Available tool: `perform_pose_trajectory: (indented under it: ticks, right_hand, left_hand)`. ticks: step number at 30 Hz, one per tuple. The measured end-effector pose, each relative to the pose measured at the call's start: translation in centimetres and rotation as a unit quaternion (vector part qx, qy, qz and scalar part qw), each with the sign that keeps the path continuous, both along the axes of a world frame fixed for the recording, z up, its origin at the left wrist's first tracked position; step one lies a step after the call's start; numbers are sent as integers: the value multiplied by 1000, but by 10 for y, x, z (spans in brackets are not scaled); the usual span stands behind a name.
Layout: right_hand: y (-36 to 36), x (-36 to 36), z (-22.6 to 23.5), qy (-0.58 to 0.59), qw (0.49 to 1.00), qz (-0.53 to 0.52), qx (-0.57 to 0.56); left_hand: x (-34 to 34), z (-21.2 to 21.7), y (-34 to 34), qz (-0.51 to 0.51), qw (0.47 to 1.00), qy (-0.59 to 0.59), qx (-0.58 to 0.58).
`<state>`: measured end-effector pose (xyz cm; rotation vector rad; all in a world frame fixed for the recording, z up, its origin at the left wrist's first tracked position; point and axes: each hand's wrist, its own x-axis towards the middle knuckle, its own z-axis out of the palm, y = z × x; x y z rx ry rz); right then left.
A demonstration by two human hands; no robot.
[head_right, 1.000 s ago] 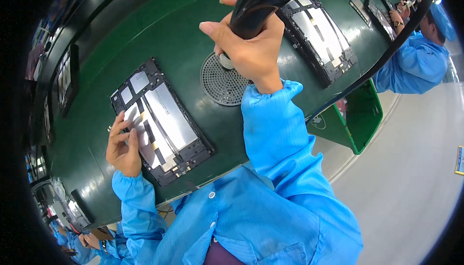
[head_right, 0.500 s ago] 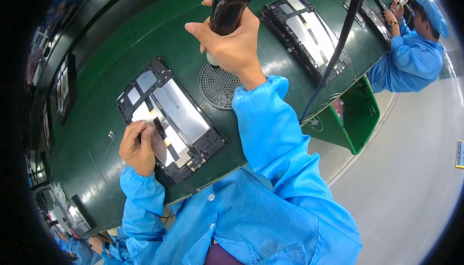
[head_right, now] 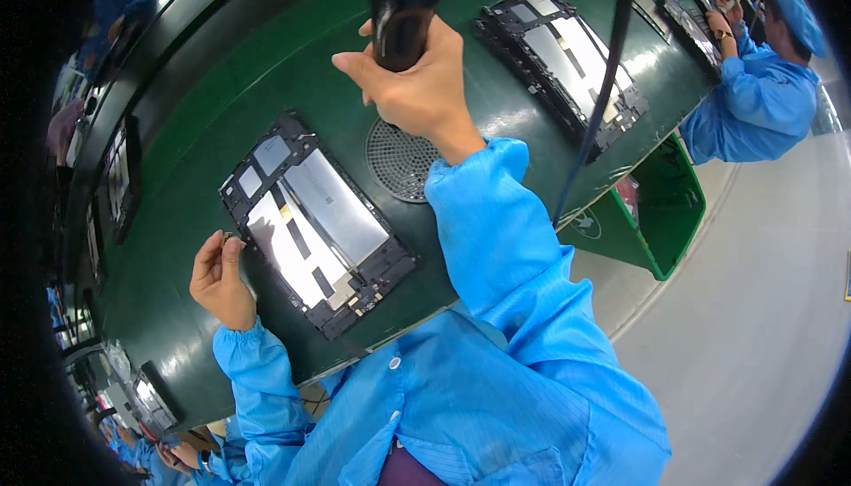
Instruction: The person assembles tablet frames by taking them from a conveyor belt, positioning small brackets onto the frames by hand, driving screws with an electric screwdriver, and placing the assembled frames back onto the conveyor belt.
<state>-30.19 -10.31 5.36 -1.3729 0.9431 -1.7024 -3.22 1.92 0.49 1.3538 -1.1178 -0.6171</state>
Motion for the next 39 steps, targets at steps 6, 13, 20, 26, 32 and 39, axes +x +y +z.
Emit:
perform_pose_trajectory:
  ticks: [6,13,20,26,32,39]
  right_hand:
    - [11,-5,8,1,999,-35,-21]
    - [16,1,14,-11,998,-22,-55]
    - [33,24,23,-30,996,30,-73]
    - [53,50,28,-39,993,84,-67]
    - [65,84,31,-39,986,150,-61]
    - [63,141,34,15,970,235,-58]
  left_hand:
    - [23,4,3,-40,992,62,99]
    - [31,19,6,-84,975,99,179]
    - [26,18,-4,-156,957,73,232]
    - [23,14,-7,-158,964,-27,214]
    - [25,8,-14,-185,970,-75,139]
    - [24,5,-18,-178,971,8,160]
